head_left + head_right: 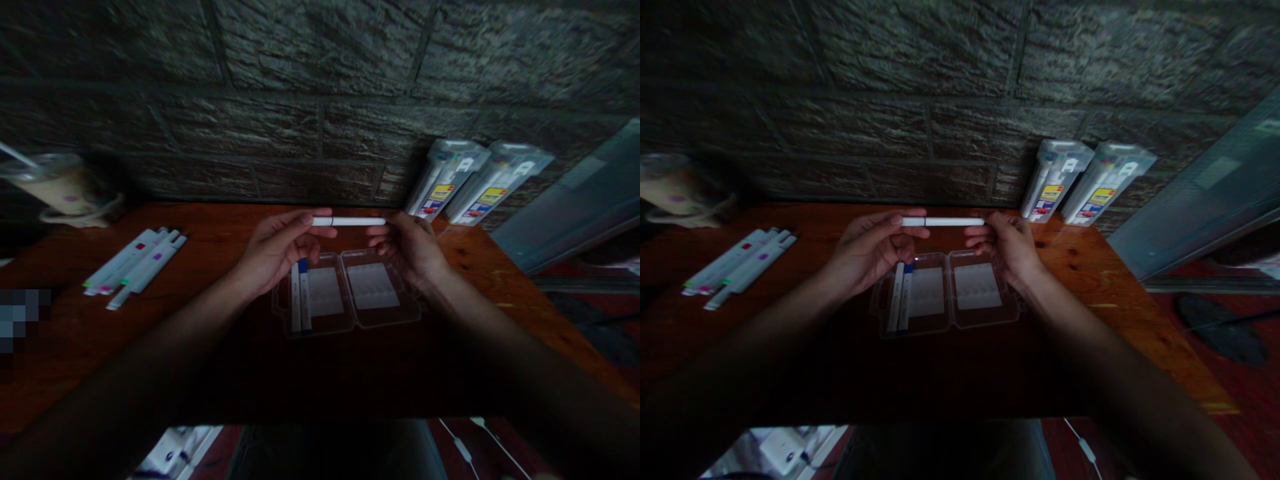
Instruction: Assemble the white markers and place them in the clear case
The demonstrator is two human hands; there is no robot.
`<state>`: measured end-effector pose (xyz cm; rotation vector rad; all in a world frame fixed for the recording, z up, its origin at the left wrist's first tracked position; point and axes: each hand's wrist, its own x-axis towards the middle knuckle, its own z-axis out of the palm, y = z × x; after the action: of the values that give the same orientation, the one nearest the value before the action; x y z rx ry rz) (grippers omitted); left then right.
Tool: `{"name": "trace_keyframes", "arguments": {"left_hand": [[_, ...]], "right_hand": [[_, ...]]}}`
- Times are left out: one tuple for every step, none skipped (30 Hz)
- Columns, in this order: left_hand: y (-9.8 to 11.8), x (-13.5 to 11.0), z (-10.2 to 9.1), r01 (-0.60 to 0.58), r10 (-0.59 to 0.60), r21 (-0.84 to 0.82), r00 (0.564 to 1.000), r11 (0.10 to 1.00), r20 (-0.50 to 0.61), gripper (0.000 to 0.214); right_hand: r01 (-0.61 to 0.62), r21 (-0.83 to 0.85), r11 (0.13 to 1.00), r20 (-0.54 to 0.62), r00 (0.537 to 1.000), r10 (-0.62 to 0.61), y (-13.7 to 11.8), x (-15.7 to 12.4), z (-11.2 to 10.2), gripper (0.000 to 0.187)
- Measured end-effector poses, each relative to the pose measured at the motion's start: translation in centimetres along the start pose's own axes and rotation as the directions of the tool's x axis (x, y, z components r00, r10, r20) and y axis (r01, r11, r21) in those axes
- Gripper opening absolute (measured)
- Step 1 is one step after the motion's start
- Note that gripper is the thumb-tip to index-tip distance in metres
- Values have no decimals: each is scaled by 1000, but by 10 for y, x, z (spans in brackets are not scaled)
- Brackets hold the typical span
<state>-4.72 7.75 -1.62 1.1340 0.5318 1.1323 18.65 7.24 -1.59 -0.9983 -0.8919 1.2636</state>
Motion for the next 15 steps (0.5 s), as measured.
{"name": "trace_keyframes", "arguments": {"left_hand": [[0,0,0,10,-9,10,1000,1000,-14,31],[-1,0,0,20,-19,22,999,1000,-29,31],[-1,1,-1,29,-28,35,999,999,-45,31],[-2,1,-1,38,-35,48,998,998,-60,31],[-2,1,-1,47,-43,59,996,997,-76,31],[-3,1,-2,54,-48,69,995,996,-91,31],[-4,1,-2,59,-51,77,993,995,-103,31],[-4,1,-2,62,-52,84,992,994,-113,30],[-5,1,-2,63,-51,92,991,994,-121,29],[-5,1,-1,63,-49,102,991,993,-127,27],[-6,1,-1,63,-48,115,990,991,-130,25],[-6,1,-1,64,-47,130,990,989,-132,24],[-7,1,-1,68,-48,145,990,987,-135,23],[-7,1,-1,69,-48,158,990,985,-135,22],[-8,1,-2,68,-46,169,990,983,-133,22]], "right_hand": [[5,-5,1000,-2,1000,-5,0,0,0,8],[12,-12,1000,-1,1000,-12,1,1,-1,8],[22,-20,1000,0,1000,-22,1,1,-1,9],[35,-29,999,2,999,-35,1,1,-2,9],[51,-38,998,7,999,-50,2,1,-2,10],[68,-48,997,14,998,-67,3,1,-2,11],[86,-57,995,23,996,-85,3,1,-2,13],[104,-66,992,35,994,-102,4,0,-2,14],[123,-75,990,50,992,-119,4,0,-1,16],[140,-84,987,68,989,-135,4,-1,-1,17],[156,-94,983,88,985,-148,4,-2,0,18],[172,-108,979,111,981,-160,5,-3,1,19],[187,-124,974,133,976,-171,5,-5,2,19],[202,-143,969,155,972,-179,4,-6,2,20],[216,-164,963,173,967,-187,4,-8,3,21]]}}
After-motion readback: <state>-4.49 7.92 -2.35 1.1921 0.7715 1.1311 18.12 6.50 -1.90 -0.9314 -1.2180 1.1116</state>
